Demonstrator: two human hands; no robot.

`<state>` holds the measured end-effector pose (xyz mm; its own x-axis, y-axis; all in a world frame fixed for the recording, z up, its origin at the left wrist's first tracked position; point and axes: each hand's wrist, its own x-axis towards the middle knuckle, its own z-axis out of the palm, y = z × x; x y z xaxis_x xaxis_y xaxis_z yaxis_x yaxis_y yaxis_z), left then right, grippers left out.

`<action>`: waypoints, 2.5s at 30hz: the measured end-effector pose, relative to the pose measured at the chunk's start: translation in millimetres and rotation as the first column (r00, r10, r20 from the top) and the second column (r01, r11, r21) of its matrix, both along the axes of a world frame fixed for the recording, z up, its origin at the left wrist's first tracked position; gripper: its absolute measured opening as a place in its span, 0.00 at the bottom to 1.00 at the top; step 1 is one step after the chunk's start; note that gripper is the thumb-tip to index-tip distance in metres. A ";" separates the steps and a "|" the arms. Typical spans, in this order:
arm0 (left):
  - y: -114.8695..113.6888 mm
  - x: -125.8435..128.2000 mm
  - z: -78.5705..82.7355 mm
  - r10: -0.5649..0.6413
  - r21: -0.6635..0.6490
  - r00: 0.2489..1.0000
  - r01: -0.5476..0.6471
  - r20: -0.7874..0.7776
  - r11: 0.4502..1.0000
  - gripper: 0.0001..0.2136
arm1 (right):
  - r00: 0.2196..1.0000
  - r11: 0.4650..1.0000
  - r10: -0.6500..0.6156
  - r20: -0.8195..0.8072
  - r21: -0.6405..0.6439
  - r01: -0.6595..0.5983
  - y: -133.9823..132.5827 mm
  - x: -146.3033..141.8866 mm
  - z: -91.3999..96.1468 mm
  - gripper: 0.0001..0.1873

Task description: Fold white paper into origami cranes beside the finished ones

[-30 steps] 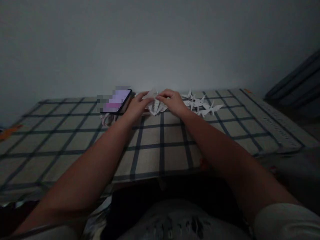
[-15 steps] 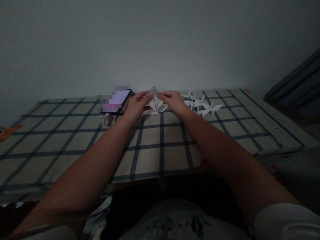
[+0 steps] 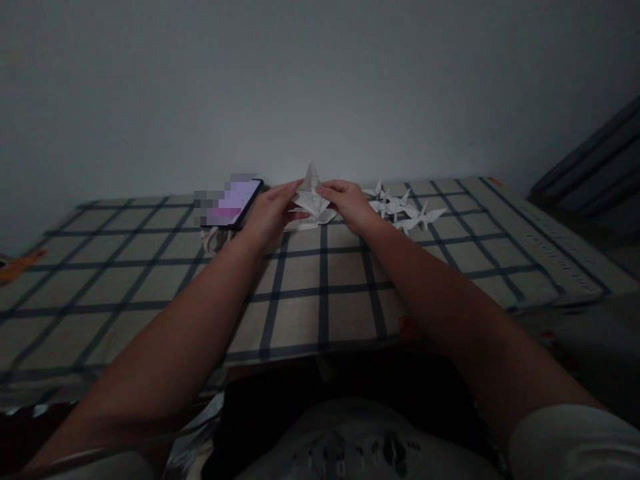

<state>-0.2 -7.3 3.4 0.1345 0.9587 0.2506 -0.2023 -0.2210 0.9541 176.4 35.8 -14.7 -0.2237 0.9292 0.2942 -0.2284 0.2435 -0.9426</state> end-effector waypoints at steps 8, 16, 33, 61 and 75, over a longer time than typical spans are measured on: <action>-1.7 2.7 1.2 0.053 -0.012 0.998 -0.053 -0.036 0.999 0.21 | 0.996 0.995 0.091 0.010 0.048 -0.092 -0.3 -1.9 -1.6 0.19; -0.6 3.1 -1.4 -0.014 -0.055 0.999 0.012 -0.035 0.998 0.17 | 0.991 0.993 0.012 0.130 0.119 -0.028 -4.5 -2.2 3.3 0.15; 0.4 0.7 -4.2 0.093 0.007 0.984 -0.093 -0.152 0.996 0.22 | 0.987 0.996 0.025 0.156 0.075 -0.038 -8.0 -1.5 5.1 0.16; 2.8 -0.1 -3.3 0.148 -0.131 0.981 -0.165 -0.129 0.978 0.17 | 0.977 0.998 0.048 0.209 0.027 -0.055 -8.7 0.0 6.1 0.11; 1.0 -1.6 -6.4 0.158 0.011 0.941 -0.162 -0.301 0.987 0.20 | 0.968 0.992 0.012 0.252 0.119 -0.043 -14.8 -0.4 9.9 0.14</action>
<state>-1.8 -6.3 -3.0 0.0459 0.9768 0.2092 0.1304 -0.2135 0.9682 176.1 21.1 -4.7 -0.3300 0.8818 0.3370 0.0030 0.3580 -0.9337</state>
